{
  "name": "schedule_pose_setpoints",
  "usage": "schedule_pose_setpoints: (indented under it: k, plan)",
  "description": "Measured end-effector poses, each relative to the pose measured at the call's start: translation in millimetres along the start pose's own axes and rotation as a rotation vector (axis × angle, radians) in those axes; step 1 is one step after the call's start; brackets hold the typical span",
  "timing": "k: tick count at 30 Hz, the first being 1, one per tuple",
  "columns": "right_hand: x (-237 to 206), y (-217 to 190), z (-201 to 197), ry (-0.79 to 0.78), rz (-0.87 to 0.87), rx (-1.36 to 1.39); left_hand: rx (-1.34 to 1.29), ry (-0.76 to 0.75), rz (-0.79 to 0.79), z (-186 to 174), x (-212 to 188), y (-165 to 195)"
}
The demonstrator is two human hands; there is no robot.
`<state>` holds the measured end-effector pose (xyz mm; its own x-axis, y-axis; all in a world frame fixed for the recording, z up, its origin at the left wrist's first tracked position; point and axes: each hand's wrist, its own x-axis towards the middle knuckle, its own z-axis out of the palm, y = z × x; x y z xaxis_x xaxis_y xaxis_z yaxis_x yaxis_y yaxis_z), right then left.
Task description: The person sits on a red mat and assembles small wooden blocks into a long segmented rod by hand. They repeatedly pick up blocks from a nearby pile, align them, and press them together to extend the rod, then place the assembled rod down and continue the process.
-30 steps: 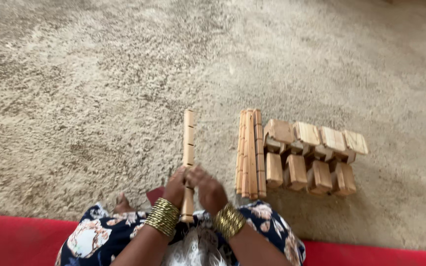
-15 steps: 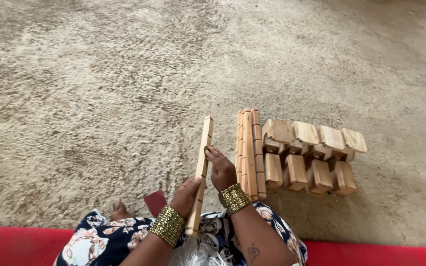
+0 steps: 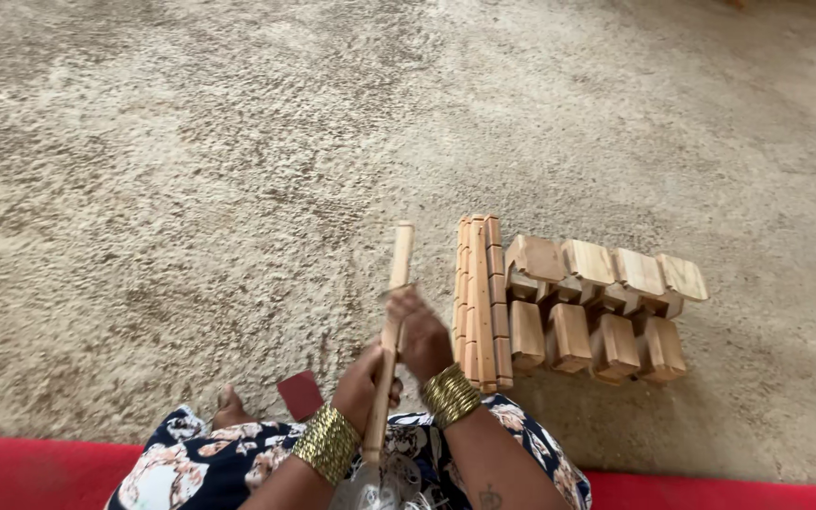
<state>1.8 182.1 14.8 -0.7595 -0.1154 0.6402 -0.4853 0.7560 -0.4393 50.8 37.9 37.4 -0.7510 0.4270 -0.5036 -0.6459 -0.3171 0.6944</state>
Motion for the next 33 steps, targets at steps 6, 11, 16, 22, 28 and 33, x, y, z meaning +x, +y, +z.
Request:
schedule_pose_setpoints:
  k: [6,11,16,22,28,33]
  plan:
    - [7,32,-27,0.121,0.079,-0.121,0.051,-0.073,-0.106,9,-8,-7]
    - [2,11,-3,-0.045,0.062,0.017,0.111,-0.017,-0.002,-11,14,-2]
    - [-20,-25,8,-0.184,-0.099,0.075,0.081,0.025,0.210,-33,20,6]
    - [-4,-7,3,-0.118,0.019,0.066,0.049,0.130,-0.039,-9,2,7]
    - [7,8,-5,-0.008,-0.039,0.051,0.070,0.045,0.035,-13,11,-1]
    - [-7,-45,8,-0.210,-0.076,0.157,-0.382,0.124,0.166,-46,36,7]
